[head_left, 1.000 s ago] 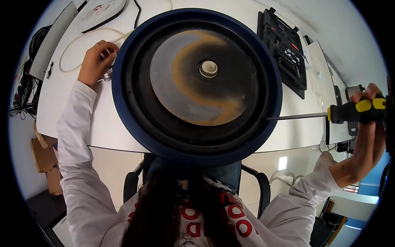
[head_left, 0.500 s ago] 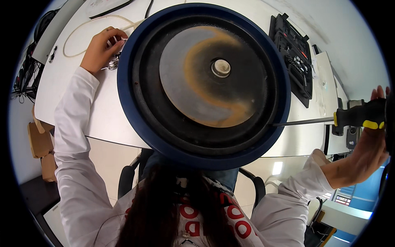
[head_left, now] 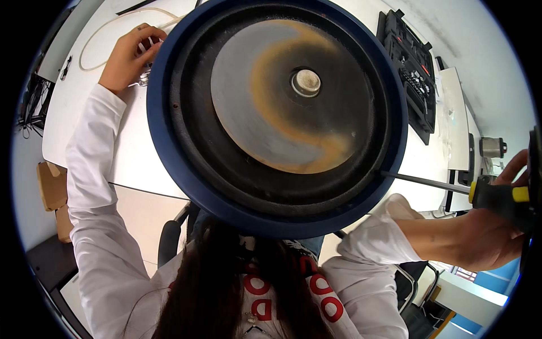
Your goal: The person uses a screwdriver to remove screws from a white fan housing and then from a blue circular appliance base. They separate the fan housing and later open the blue base to reveal internal wiring.
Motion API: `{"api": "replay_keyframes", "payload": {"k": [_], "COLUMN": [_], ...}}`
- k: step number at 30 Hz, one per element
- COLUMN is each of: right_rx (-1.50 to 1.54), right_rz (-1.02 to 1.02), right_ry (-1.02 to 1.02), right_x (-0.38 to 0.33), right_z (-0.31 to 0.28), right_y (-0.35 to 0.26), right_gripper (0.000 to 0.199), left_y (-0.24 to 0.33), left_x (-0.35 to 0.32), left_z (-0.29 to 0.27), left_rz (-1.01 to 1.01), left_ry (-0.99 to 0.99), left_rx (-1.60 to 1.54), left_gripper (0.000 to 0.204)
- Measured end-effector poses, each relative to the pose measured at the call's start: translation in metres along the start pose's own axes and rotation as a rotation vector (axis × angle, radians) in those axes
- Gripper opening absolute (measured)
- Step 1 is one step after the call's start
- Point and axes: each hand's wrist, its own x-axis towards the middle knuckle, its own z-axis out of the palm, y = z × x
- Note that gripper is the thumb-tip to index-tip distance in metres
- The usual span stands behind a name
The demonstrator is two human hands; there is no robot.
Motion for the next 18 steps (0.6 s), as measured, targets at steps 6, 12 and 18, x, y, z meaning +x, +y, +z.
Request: {"api": "replay_keyframes", "payload": {"k": [6,12,18], "right_rx": [-0.135,-0.051,0.484], "right_rz": [-0.050,-0.118,0.198], "right_ry": [0.186,0.300,-0.358], "right_x": [-0.015,-0.018,0.012], "right_z": [0.005,0.037,-0.007], "right_y": [-0.006,0.007,0.006], "right_gripper": [0.035,0.033,0.017], "left_y": [0.000,0.008,0.011], "left_x": [0.000,-0.001,-0.001], "left_z": [0.000,-0.004,-0.006], "left_rz": [-0.038,0.019,-0.021], "left_ry": [-0.017,-0.020,-0.031], "left_rx": [-0.005,-0.001,-0.004], "left_gripper": [0.010,0.009,0.009]}}
